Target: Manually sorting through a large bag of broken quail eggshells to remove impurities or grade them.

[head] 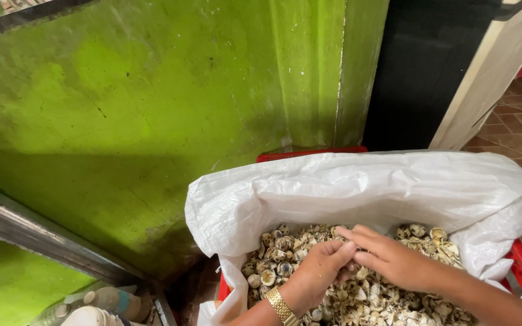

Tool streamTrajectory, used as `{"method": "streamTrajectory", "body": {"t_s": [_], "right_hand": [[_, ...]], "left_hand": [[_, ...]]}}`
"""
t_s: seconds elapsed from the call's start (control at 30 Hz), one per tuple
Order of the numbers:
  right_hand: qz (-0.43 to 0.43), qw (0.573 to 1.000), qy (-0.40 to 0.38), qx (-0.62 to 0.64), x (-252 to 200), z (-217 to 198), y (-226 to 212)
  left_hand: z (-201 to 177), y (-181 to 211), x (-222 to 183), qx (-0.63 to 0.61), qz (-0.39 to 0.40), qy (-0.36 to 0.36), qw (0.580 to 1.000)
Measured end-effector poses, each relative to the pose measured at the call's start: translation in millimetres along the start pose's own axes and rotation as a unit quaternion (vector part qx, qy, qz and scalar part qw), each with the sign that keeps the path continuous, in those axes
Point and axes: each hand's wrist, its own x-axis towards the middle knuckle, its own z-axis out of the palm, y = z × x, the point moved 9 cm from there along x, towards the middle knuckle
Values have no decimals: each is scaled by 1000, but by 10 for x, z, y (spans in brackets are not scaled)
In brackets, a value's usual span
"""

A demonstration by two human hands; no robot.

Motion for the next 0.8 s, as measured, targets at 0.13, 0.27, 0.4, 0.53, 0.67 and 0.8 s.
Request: {"method": "streamTrajectory", "body": {"t_s": [0.13,0.27,0.4,0.53,0.67,0.8], "right_hand": [[-13,1000,12,8,-4,-105,40],[87,989,72,97,-44,-193,121],[91,989,114,38,-72,-276,182],[38,993,103,35,-17,-246,164],[72,992,94,47,-62,-258,99],[117,982,121,87,-141,-322,55]], "left_hand": [[-33,48,22,21,35,18,999],[-24,129,-30,118,64,26,991],[18,174,-36,157,94,-3,983],[6,162,-80,161,28,9,987],[-35,60,43,123,44,4,991],[-42,69,75,64,54,-15,996]]}}
